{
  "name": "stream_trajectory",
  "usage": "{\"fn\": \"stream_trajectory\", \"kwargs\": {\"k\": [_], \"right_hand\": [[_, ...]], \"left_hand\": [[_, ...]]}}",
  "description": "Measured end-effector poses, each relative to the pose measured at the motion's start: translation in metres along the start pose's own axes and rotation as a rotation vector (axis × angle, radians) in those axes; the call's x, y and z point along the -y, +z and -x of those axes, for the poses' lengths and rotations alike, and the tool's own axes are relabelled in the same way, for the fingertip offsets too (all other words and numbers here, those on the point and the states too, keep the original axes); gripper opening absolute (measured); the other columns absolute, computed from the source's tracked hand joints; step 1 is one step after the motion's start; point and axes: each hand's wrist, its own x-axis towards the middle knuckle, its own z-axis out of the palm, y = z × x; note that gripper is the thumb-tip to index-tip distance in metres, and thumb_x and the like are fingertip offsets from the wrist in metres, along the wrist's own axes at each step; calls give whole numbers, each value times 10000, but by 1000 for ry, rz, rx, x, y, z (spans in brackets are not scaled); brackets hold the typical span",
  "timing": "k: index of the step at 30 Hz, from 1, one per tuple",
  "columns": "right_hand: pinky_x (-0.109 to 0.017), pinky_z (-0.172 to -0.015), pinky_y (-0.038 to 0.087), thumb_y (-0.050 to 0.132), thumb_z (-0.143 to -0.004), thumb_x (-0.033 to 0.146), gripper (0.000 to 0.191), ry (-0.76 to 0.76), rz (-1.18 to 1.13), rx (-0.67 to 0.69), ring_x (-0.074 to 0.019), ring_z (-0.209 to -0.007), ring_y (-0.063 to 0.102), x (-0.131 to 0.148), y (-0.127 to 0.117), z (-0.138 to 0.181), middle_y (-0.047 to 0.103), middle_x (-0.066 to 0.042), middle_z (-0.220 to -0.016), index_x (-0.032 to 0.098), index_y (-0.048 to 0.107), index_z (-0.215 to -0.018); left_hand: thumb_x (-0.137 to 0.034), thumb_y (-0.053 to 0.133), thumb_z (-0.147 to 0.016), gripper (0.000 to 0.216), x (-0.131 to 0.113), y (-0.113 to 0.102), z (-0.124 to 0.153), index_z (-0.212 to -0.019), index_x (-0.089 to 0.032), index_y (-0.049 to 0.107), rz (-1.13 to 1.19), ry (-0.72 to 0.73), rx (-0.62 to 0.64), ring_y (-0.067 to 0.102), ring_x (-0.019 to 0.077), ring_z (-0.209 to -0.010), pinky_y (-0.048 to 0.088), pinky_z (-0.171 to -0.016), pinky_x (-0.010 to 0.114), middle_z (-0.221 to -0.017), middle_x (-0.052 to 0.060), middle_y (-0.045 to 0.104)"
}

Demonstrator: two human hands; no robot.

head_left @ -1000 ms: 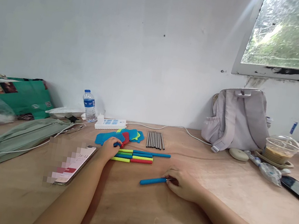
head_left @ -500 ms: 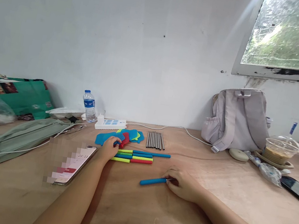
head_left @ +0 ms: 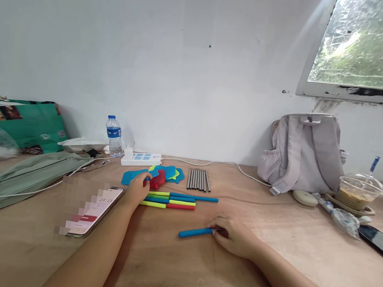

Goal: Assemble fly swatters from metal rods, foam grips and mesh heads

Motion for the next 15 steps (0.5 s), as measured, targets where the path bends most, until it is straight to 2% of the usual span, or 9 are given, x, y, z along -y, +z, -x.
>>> {"fn": "stream_trajectory", "kwargs": {"k": [5,9,12,15], "right_hand": [[-287,-771,446,478,-710,75,258,13,1,-2,-168,-838,573,3,-1,0,629,-48,-911,187,620,-894],[-306,-784,446,473,-727,87,257,3,-4,17,-179,-856,578,3,-3,1,642,-48,-925,194,617,-910],[-306,-789,444,474,-748,101,245,-37,-4,46,-176,-863,581,1,-5,1,646,-41,-930,205,617,-918],[-311,-797,440,466,-784,127,235,-86,29,89,-177,-883,570,0,-6,2,636,-46,-935,205,607,-956]], "left_hand": [[-165,398,-713,195,-3,-3,1,-806,-192,567,27,2,-38,595,211,-840,455,-759,302,-879,52,650],[-241,439,-750,152,-6,-6,2,-830,-195,560,58,-7,-113,587,204,-867,450,-791,301,-895,51,646],[-311,468,-777,168,-15,-12,2,-864,-200,559,187,-22,-256,585,179,-883,442,-827,296,-910,39,639],[-346,533,-756,216,-33,-17,3,-909,-193,532,424,-17,-442,589,159,-880,446,-824,287,-924,43,629]]}}
